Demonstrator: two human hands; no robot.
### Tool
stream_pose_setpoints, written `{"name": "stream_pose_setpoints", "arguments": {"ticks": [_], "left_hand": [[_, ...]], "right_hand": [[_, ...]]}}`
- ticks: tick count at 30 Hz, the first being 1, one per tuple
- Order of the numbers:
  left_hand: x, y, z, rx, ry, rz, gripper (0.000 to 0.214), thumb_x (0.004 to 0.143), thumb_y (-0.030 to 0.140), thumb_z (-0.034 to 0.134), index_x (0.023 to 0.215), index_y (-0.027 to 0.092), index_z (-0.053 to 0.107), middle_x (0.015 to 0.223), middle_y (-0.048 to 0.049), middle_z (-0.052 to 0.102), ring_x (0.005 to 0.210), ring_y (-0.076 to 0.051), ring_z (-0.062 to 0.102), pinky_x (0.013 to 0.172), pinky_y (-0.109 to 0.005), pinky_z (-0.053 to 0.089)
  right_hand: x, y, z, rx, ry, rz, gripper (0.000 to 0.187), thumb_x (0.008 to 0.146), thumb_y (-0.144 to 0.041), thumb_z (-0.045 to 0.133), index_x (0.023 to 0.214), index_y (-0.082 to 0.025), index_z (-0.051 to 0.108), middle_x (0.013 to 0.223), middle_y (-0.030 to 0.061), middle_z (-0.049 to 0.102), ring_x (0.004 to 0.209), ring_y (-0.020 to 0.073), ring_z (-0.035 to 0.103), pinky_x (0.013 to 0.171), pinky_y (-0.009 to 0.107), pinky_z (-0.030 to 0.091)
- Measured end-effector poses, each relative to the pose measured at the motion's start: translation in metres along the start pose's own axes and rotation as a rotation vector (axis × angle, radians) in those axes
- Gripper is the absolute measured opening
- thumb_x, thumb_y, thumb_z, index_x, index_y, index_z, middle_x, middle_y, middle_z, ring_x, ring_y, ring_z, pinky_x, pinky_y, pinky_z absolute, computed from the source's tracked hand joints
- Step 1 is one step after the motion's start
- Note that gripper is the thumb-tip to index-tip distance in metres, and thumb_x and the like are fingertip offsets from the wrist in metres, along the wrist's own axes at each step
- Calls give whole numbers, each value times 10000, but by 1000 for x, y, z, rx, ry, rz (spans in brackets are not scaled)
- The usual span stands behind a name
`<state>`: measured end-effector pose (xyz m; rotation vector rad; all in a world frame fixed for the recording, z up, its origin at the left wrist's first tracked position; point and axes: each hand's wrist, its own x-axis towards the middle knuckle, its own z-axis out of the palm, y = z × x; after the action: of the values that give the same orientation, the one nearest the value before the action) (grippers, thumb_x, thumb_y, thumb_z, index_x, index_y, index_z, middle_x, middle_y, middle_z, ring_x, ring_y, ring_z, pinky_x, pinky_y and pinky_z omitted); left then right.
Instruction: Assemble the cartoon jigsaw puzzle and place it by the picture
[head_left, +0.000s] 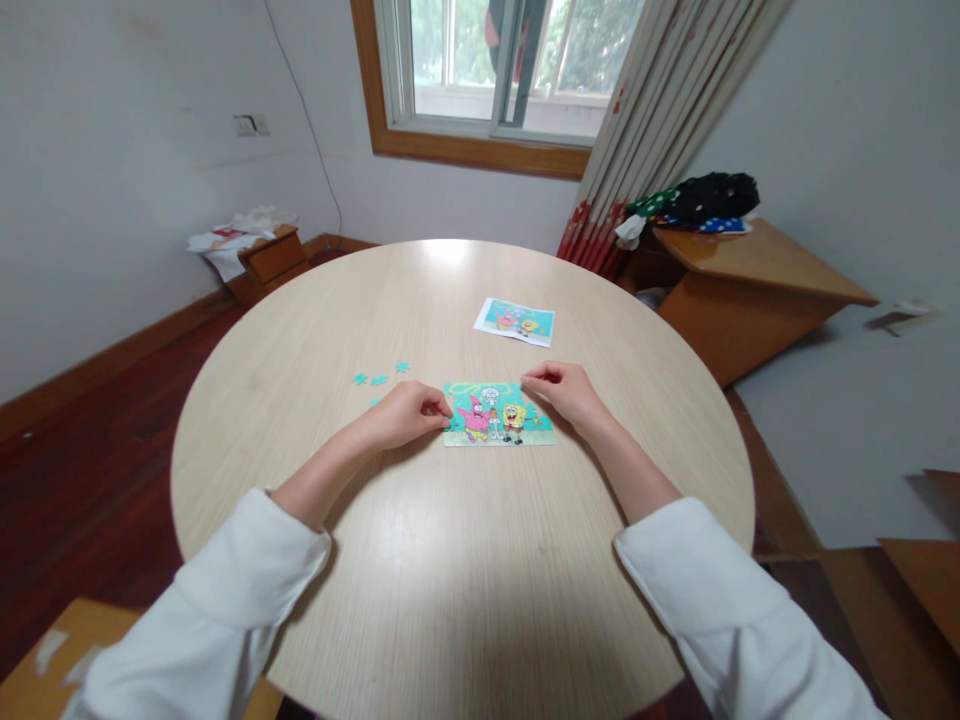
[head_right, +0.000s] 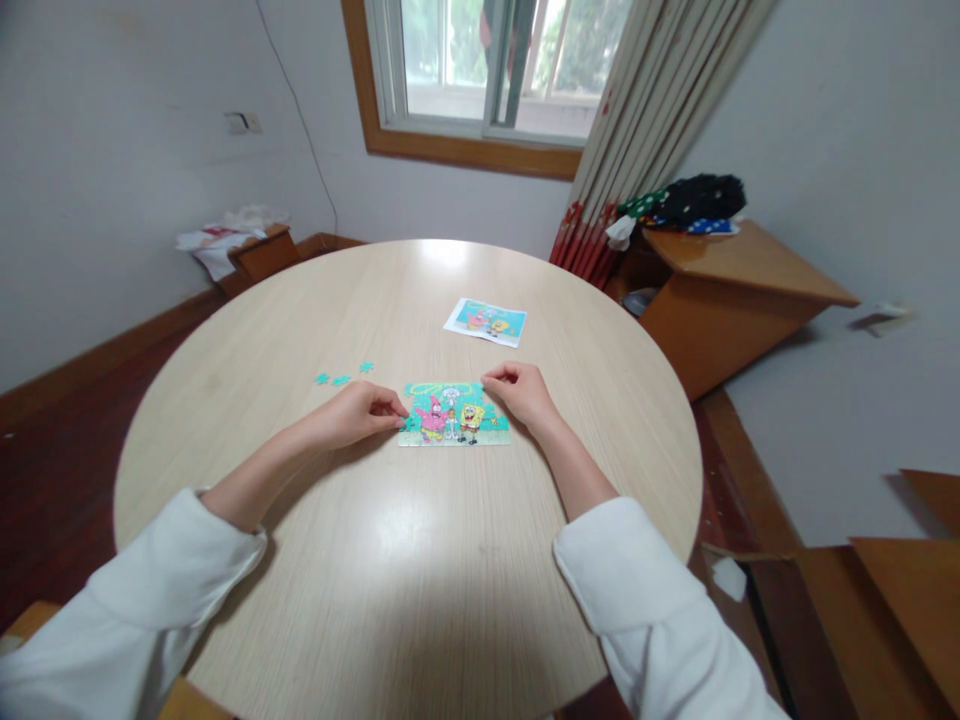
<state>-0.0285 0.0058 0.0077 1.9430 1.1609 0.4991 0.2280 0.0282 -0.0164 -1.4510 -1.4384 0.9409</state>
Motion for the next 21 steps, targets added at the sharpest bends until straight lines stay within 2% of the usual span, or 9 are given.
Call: {"name": "stream_pose_setpoints", "arguments": {"ticks": [6,10,13,21], "left_hand": [[-1,2,1,33,2,17,89,717,191,593,672,148,657,604,0,606,562,-108,495,543,-222,361],[0,2,1,76,7,46,92,717,181,585,664,156,656,581,13,589,550,-104,482,536,-219,346],[0,2,1,112,23,58,88,716,162,584,668,159,658,575,10,593,555,-109,489,547,-224,349],[-1,3,2,151,16,62,94,716,147,571,663,161,648,573,10,594,543,-108,491,546,-225,346]], "right_hand": [[-1,0,-1,-42,-174,5,345,526,-400,766,739,-141,686,546,-38,502,528,102,416,517,265,326],[-3,-6,-1,-150,-247,-128,336,509,-342,802,785,-168,720,758,12,585,669,131,488,629,286,402],[-3,-7,0,-251,-297,-212,309,531,-295,800,814,-190,735,840,22,581,761,149,512,729,301,419],[-2,-4,2,-271,-316,-216,276,566,-277,794,821,-192,733,874,25,547,765,147,509,754,308,425]]}}
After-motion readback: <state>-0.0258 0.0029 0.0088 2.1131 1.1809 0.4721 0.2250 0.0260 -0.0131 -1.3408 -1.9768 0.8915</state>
